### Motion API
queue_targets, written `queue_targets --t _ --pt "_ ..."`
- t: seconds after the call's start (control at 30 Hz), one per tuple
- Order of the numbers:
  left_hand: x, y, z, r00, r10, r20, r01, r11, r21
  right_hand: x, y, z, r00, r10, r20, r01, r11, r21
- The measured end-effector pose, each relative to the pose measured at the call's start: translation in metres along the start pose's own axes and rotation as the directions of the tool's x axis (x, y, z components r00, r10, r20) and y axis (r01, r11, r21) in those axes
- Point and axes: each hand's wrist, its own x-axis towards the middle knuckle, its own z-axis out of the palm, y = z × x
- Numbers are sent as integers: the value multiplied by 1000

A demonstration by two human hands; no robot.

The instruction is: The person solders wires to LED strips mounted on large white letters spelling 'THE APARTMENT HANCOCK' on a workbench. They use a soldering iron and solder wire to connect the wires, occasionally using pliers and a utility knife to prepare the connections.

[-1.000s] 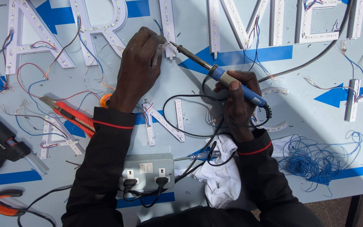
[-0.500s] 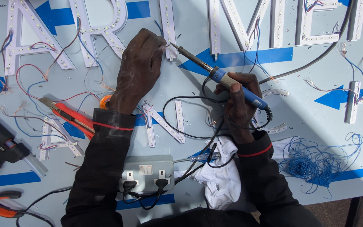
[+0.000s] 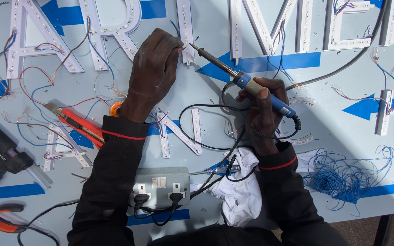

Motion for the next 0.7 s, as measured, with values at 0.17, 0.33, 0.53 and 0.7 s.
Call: queue_targets --t 0.17,0.33,0.53,0.7 --pt "-2 7 -21 999 -22 -41 25 996 82 3 -1 -1 999 32 2 -32 998 62" --pt "-20 22 -84 988 -97 -118 116 979 168 5 -4 -4 1000 5 30 -8 996 93" --pt "-68 39 -160 940 -266 -215 294 950 108 14 -58 -15 982 184 37 -188 953 238" --pt "-98 58 -180 902 -379 -205 382 924 -26 18 -77 -46 968 252 8 -233 881 411"
